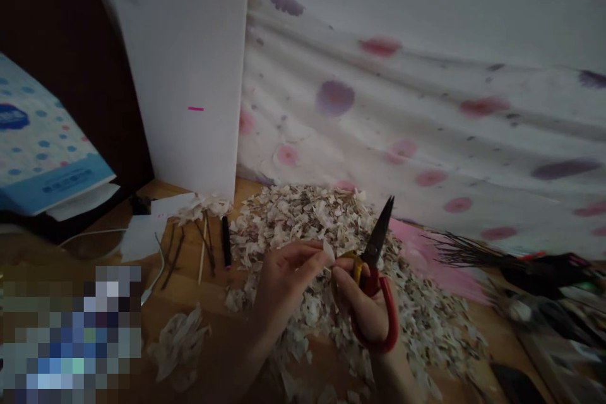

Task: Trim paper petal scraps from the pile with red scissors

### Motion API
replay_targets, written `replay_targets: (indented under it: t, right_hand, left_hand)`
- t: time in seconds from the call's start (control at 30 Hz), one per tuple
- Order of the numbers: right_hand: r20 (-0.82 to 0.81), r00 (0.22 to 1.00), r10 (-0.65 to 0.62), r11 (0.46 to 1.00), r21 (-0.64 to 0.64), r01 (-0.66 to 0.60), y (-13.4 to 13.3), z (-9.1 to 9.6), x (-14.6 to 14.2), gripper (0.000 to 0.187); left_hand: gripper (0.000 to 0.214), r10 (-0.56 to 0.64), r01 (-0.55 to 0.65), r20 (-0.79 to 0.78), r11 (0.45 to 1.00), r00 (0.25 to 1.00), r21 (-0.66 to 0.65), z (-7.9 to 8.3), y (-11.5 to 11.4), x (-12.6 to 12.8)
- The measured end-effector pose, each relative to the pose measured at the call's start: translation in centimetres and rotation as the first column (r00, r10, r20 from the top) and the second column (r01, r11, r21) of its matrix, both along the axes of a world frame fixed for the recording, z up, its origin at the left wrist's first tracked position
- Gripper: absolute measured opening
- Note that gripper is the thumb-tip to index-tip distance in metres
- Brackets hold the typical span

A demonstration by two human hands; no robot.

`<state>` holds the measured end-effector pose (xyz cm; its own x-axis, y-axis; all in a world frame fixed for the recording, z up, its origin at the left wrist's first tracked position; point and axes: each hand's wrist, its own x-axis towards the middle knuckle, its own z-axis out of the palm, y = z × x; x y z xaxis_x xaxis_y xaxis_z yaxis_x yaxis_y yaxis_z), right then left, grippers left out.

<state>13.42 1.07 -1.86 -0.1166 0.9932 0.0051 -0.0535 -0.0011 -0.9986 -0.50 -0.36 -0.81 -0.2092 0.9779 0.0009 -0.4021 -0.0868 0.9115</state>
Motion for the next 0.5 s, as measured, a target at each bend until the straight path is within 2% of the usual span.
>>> replay_targets:
  t: [0.13, 0.27, 0.37, 0.5]
  right_hand:
    - [-0.088, 0.993, 0.085, 0.996, -0.03, -0.088, 0.0, 0.2, -0.1, 0.042]
    - [-0.225, 0.95, 0.215, 0.972, -0.047, -0.231, 0.5, 0.5, -0.2, 0.045]
    - [-0.31, 0.898, 0.313, 0.934, -0.07, -0.349, 0.6, 0.7, 0.1, 0.047]
    - [-0.37, 0.853, 0.368, 0.892, -0.119, -0.436, 0.5, 1.0, 0.6, 0.042]
  left_hand:
    - [0.014, -0.018, 0.02, -0.049, 0.998, 0.999, 0.055, -0.2, 0.1, 0.0]
    - [0.02, -0.211, 0.21, 0.03, 0.977, 0.977, 0.035, -0.5, 0.0, -0.3]
    - [0.018, -0.339, 0.333, 0.032, 0.936, 0.94, 0.117, -0.6, 0.0, -0.5]
    - [0.012, -0.313, 0.325, -0.089, 0.912, 0.946, 0.249, -0.1, -0.1, -0.6]
